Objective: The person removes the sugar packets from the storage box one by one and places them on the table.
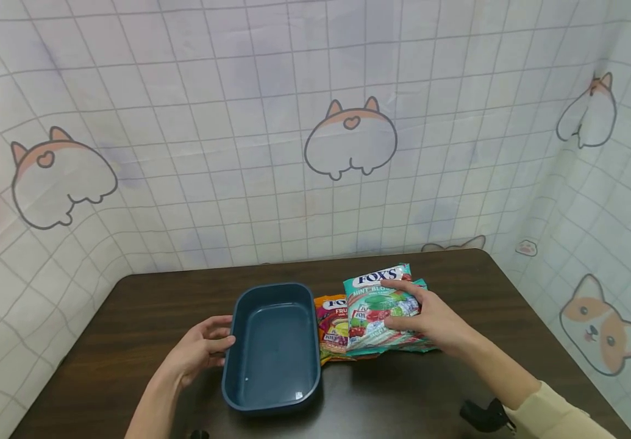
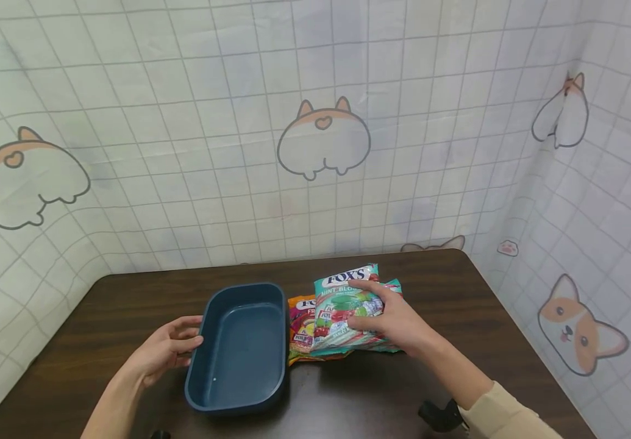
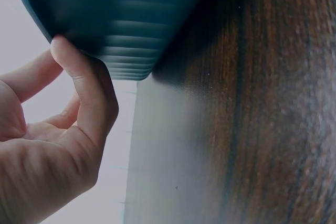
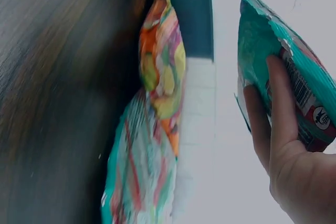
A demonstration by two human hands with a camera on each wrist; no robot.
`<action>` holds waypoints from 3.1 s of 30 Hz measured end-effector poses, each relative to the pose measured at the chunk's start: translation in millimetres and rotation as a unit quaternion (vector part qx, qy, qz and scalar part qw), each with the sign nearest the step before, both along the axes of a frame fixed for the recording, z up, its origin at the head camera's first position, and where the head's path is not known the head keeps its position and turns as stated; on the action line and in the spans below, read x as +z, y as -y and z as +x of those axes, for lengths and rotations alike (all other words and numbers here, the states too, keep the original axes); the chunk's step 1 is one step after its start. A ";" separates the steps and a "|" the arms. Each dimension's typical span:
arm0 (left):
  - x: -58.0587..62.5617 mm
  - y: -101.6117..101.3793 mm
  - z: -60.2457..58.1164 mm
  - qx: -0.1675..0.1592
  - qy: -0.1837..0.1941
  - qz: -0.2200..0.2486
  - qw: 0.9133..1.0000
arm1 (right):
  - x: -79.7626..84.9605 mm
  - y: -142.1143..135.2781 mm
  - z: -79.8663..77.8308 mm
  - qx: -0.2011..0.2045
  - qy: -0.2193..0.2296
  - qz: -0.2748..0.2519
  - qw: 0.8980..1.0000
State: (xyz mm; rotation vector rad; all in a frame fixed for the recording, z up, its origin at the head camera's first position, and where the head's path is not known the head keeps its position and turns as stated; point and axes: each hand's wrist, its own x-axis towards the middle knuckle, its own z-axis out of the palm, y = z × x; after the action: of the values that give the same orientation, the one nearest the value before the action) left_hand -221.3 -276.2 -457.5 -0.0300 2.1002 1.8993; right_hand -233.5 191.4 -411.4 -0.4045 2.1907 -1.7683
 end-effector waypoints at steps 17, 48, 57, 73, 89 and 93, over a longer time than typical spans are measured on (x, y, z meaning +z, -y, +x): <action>-0.1 -3.9 1.7 0.005 0.000 0.006 1.000 | -13.1 -54.7 4.8 -0.004 0.016 -0.027 0.999; 2.8 -3.0 2.3 0.029 0.001 -0.006 1.000 | -35.1 -133.6 -19.6 -0.025 0.038 0.006 0.999; 1.7 -2.4 0.7 0.029 0.004 -0.006 1.000 | -45.9 -157.1 -26.6 -0.026 0.039 -0.008 0.999; 3.0 -3.7 2.4 0.020 0.008 0.004 1.000 | -44.3 -191.0 -33.5 -0.043 0.064 0.031 0.997; 1.5 -2.8 0.1 0.026 0.000 -0.012 1.000 | -59.9 -181.2 -46.9 -0.052 0.030 0.138 0.989; -0.6 -2.1 0.7 0.026 0.004 -0.011 1.000 | -57.0 -170.1 -49.1 -0.050 0.006 0.176 0.983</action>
State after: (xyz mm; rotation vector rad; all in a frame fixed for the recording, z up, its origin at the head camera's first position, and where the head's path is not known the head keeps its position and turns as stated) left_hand -220.6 -274.1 -458.1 -0.0980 2.1351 1.9037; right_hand -282.6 361.5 -468.4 -0.2039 2.4874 -1.3794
